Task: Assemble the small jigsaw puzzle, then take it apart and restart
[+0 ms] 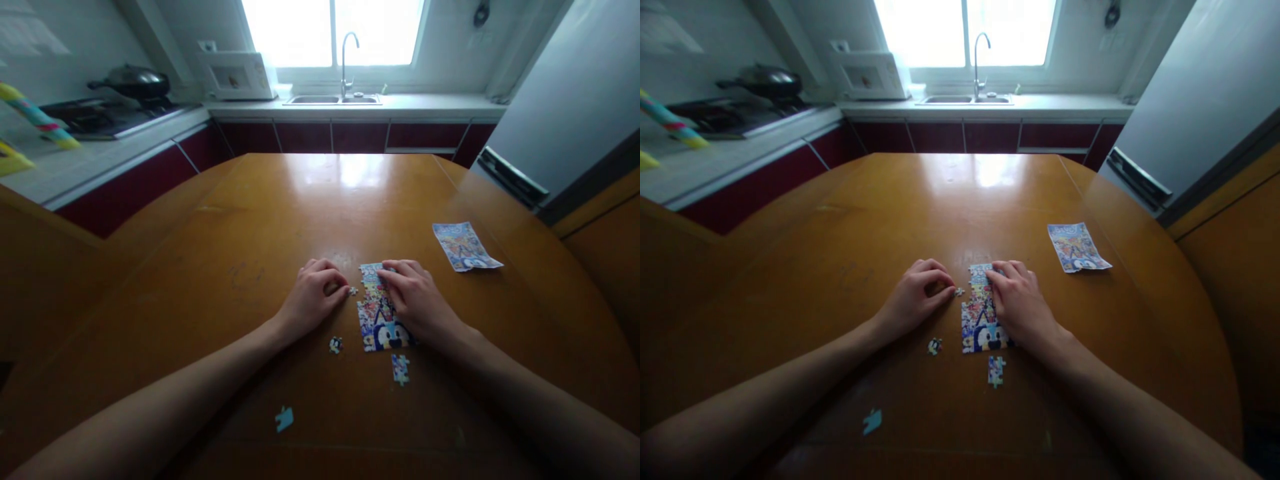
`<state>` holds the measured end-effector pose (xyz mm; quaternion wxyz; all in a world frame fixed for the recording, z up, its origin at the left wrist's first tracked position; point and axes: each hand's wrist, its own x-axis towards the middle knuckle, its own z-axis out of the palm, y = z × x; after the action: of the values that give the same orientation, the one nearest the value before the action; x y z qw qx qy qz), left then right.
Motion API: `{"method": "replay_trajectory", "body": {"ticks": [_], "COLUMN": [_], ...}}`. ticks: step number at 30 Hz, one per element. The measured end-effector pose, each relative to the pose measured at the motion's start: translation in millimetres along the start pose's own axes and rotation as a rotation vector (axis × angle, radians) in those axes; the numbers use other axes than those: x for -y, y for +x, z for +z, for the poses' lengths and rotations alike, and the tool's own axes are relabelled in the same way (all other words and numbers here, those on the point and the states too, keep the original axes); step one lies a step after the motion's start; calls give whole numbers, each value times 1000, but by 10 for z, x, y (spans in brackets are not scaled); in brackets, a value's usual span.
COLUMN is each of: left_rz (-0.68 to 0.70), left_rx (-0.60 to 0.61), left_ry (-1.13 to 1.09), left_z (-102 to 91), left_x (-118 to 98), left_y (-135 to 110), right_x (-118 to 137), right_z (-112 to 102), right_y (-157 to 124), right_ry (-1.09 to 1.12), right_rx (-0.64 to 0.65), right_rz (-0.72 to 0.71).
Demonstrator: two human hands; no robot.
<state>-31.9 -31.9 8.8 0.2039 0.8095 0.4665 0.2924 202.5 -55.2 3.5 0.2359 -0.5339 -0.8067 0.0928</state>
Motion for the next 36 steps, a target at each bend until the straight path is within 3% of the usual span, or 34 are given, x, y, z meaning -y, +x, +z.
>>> {"method": "replay_trajectory", "body": {"ticks": [7,13,17,21,28,36], "left_rz": [82,284,190,52,31,25], "left_rx": [-32,68,-100,-206,-213,-214], "left_ry": [-97,-205,-225,-251,-280,-272], "left_z": [-41,-112,-100,-73,-43,-41], "left_x": [-68,-150,-110,-75,-47,-45], "left_y": [-19,-53,-38,-7,5,11], "right_x": [-22,4,110,370,801,823], "right_z": [-25,-52,-68,-56,81,144], "right_y": [27,20,-28,-137,-309,-306], "right_ry": [51,173,154,179,158,201], "right_rx": [-19,-98,-136,-81,118,165], "right_rz": [27,95,46,-65,-224,-286]}}
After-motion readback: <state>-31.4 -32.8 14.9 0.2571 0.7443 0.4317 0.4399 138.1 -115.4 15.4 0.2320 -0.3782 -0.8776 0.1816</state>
